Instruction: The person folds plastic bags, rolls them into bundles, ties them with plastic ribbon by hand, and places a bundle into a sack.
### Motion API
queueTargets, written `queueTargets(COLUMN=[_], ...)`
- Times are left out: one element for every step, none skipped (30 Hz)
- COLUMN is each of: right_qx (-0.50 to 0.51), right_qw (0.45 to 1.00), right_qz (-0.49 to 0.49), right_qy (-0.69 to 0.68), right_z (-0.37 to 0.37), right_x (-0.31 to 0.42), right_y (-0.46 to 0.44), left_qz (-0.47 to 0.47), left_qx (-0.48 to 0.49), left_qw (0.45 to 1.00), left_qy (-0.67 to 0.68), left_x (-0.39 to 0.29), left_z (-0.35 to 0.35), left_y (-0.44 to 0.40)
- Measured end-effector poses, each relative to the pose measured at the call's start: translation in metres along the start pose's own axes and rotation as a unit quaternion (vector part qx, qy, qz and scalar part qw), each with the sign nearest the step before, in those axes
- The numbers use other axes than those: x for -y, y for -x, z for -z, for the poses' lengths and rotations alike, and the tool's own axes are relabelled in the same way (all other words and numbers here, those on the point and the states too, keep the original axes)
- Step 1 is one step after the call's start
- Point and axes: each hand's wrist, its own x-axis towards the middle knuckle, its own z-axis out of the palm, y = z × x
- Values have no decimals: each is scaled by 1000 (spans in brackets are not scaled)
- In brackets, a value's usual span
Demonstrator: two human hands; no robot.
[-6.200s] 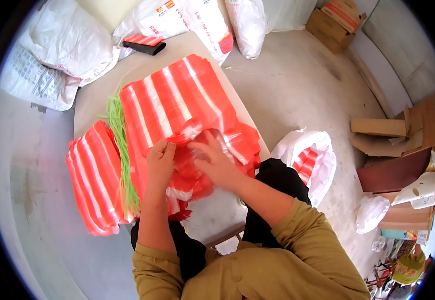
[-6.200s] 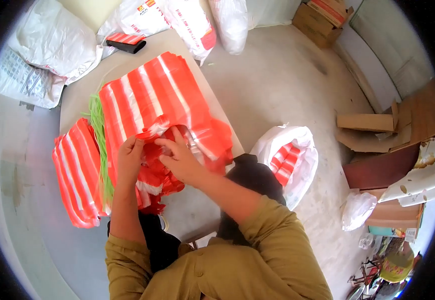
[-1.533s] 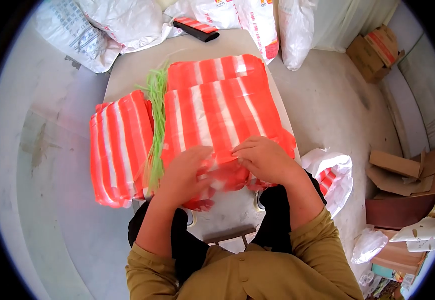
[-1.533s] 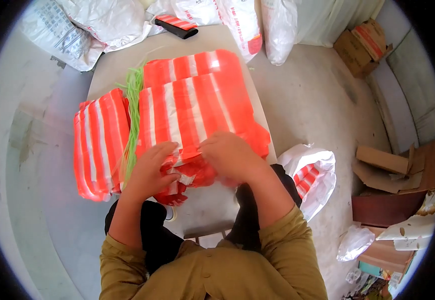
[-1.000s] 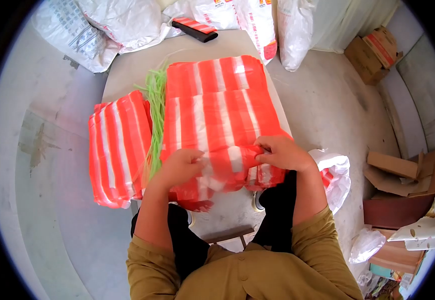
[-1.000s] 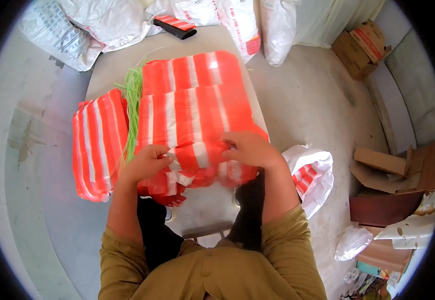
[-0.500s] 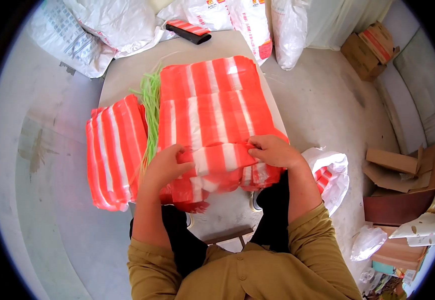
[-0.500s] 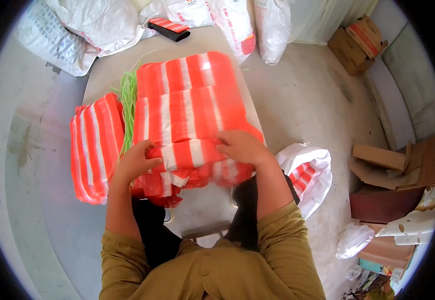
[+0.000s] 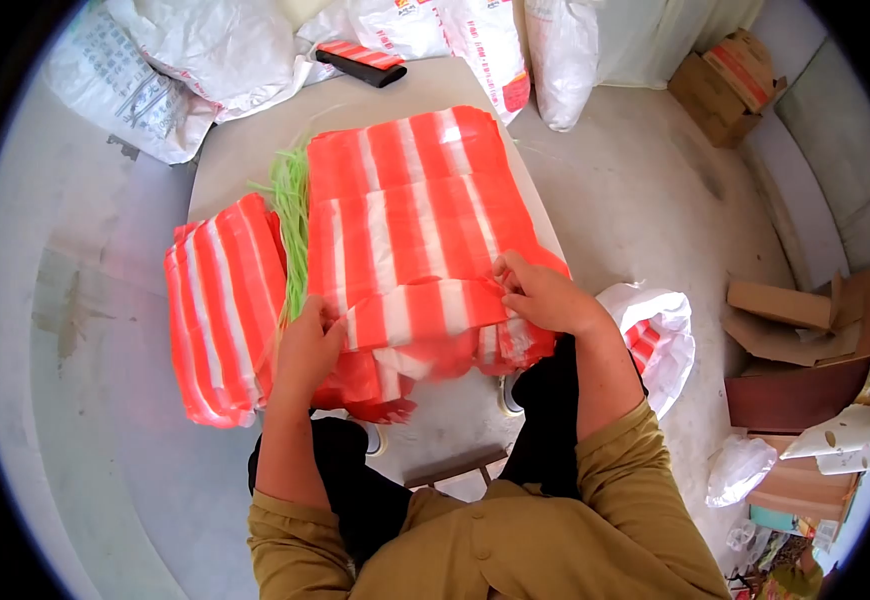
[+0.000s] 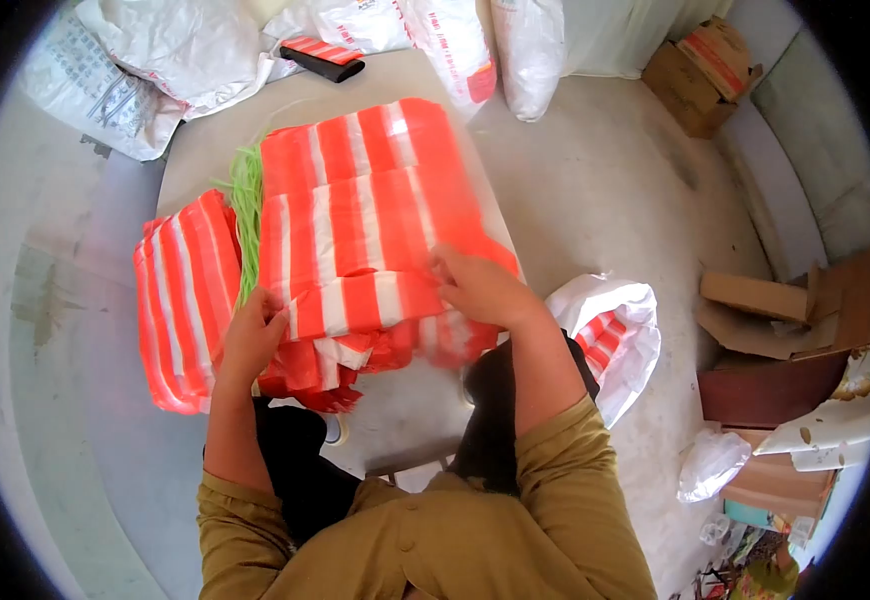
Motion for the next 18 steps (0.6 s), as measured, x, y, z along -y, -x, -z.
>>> queueTargets(right_qx=[11, 22, 20, 18, 18, 17, 17, 16, 30, 43, 56, 45, 34, 24, 21, 17, 12, 8], right_qw=[1000, 1000, 999, 999, 997, 998, 998, 998, 998, 997, 996, 996, 995, 994, 994, 994, 994, 991], right_qz=[-5, -10, 13, 36, 60, 58, 56, 54, 46, 39, 32, 40, 50, 60, 51, 41, 30, 30], right_qy=[6, 11, 22, 32, 42, 32, 23, 14, 29, 43, 57, 67, 75, 83, 91, 99, 108, 132], right_z=[4, 6, 6, 3, 1, 0, 0, 0, 1, 4, 7, 7, 5, 3, 0, -3, -5, -5], right_x=[2, 3, -3, -14, -21, -22, -22, -22, -17, -9, -2, 1, 5, 8, 11, 14, 16, 18], right_y=[2, 3, 3, 2, 2, 2, 2, 2, 4, 7, 9, 12, 16, 19, 19, 19, 20, 20], left_qz=[-7, -13, -19, -24, -28, -26, -24, -22, -11, -1, 10, -18, -45, -72, -67, -63, -61, -72], left_qx=[-8, -16, -11, -6, -1, 12, 25, 37, 55, 71, 87, 84, 80, 76, 72, 68, 64, 50], left_qw=[1000, 999, 1000, 1000, 1000, 999, 999, 998, 997, 996, 995, 995, 995, 994, 995, 996, 996, 996], left_qy=[-13, -26, -14, -2, 10, 21, 31, 42, 46, 50, 54, 50, 44, 38, 23, 8, -7, -11], left_x=[1, 2, 5, 8, 10, 10, 7, 5, 5, 4, 3, 0, -5, -11, -16, -23, -26, -24], left_z=[-1, -1, -1, 0, 1, 2, 5, 8, 9, 11, 13, 15, 16, 18, 19, 19, 20, 19], left_y=[1, 2, 3, 4, 5, 6, 8, 10, 10, 10, 11, 14, 20, 25, 28, 30, 30, 30])
